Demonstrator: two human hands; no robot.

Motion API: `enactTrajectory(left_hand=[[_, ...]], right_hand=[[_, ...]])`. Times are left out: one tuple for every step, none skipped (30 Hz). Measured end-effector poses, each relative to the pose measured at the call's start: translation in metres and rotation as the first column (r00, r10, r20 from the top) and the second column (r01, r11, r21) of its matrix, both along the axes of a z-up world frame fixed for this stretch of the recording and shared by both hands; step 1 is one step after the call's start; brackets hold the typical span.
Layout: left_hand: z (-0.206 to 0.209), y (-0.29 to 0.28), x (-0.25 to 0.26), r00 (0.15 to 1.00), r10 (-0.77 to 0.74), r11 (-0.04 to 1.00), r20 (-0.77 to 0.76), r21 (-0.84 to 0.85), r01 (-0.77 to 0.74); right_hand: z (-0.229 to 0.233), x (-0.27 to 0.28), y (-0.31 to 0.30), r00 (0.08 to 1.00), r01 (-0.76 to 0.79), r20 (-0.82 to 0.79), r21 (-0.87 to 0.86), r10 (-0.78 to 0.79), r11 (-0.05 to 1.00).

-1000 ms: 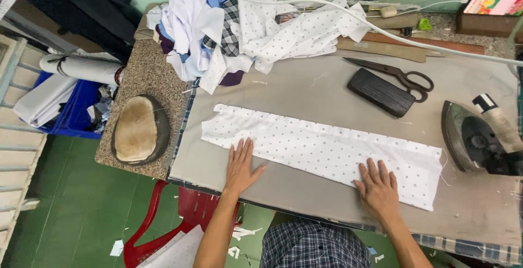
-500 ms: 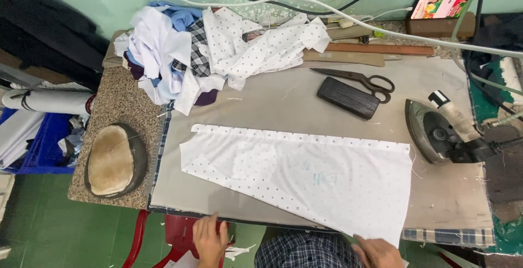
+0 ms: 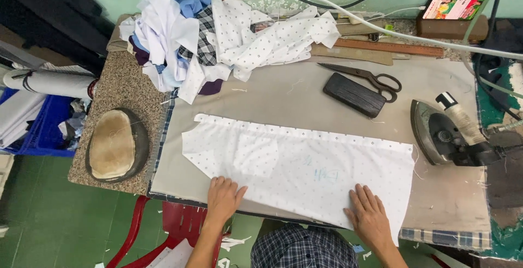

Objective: The person irons a white patterned fabric piece on a work table using a steam iron and a black pressing block. They repeatedly smooth, press, and trim the fabric edges with scissors, then flip and re-iron the piece.

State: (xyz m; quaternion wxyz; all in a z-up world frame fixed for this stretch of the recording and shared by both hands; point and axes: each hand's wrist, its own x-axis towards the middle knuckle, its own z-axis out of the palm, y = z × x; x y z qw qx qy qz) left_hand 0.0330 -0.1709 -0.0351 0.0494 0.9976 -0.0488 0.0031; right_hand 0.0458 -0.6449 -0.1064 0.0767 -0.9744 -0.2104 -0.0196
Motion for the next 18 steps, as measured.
enactTrajectory(left_hand=[[0.004,0.002,-0.013,0.990,0.005,1.000,-0.144,0.018,-0.003],[0.010,0.003,-0.024,0.990,0.005,1.000,-0.143,0.021,-0.002],[0.017,0.003,-0.034,0.931,0.064,0.998,-0.359,-0.001,-0.068],[0.023,0.005,-0.044,0.822,0.107,0.991,-0.559,-0.008,-0.135],[0.033,0.005,-0.047,0.824,0.106,0.991,-0.557,-0.005,-0.130],[0.042,0.005,-0.050,0.805,0.151,0.979,-0.573,-0.029,-0.204],[0.050,0.005,-0.053,0.784,0.194,0.960,-0.590,-0.051,-0.277],[0.043,0.008,-0.050,0.785,0.193,0.960,-0.588,-0.050,-0.274],[0.035,0.012,-0.048,0.929,0.133,0.977,-0.345,-0.111,-0.182],[0.027,0.014,-0.046,0.995,0.067,0.986,-0.072,-0.146,-0.077],[0.033,0.009,-0.036,0.995,0.065,0.986,-0.071,-0.146,-0.075],[0.038,0.002,-0.026,0.997,0.070,0.989,0.041,-0.130,-0.064],[0.043,-0.005,-0.016,0.986,0.072,0.992,0.152,-0.113,-0.055],[0.046,-0.014,-0.007,0.985,0.070,0.992,0.155,-0.115,-0.052],[0.048,-0.024,0.003,0.981,0.062,0.989,0.181,-0.146,-0.035],[0.051,-0.034,0.010,0.978,0.054,0.984,0.203,-0.177,-0.017],[0.049,-0.044,0.016,0.978,0.050,0.984,0.201,-0.179,-0.014],[0.048,-0.053,0.023,0.977,0.026,0.984,0.214,-0.178,0.013]], right_hand=[[0.000,-0.002,-0.001,0.999,0.023,-0.031,0.018,-0.022,1.000],[0.002,-0.002,0.000,0.999,0.023,-0.030,0.022,-0.023,0.999],[0.003,-0.001,0.000,0.999,0.014,-0.043,0.029,-0.013,0.999],[0.005,-0.001,0.000,0.998,0.009,-0.055,0.036,-0.007,0.999],[0.005,-0.002,0.000,0.998,0.013,-0.054,0.040,-0.011,0.999],[0.004,-0.002,-0.001,0.998,0.020,-0.067,0.033,-0.018,0.999],[0.004,-0.002,-0.001,0.996,0.027,-0.080,0.027,-0.025,0.999],[0.004,-0.002,-0.001,0.997,0.030,-0.078,0.029,-0.028,0.999],[0.004,-0.002,0.000,0.997,0.031,-0.078,0.036,-0.028,0.999],[0.005,-0.001,-0.001,0.997,0.030,-0.077,0.042,-0.027,0.999],[0.010,-0.001,0.002,0.997,0.031,-0.075,0.042,-0.028,0.999],[0.015,0.001,0.004,0.999,0.039,-0.021,0.062,-0.037,0.997],[0.020,0.002,0.006,0.998,0.045,0.033,0.083,-0.048,0.996],[0.017,0.003,0.004,0.998,0.047,0.036,0.082,-0.050,0.996],[0.014,0.004,0.002,0.995,0.082,0.059,0.032,-0.084,0.996],[0.011,0.001,-0.001,0.990,0.120,0.078,-0.018,-0.118,0.993],[0.006,-0.002,-0.004,0.990,0.123,0.076,-0.019,-0.121,0.992],[0.002,-0.004,-0.008,0.985,0.164,0.055,-0.026,-0.162,0.986]])
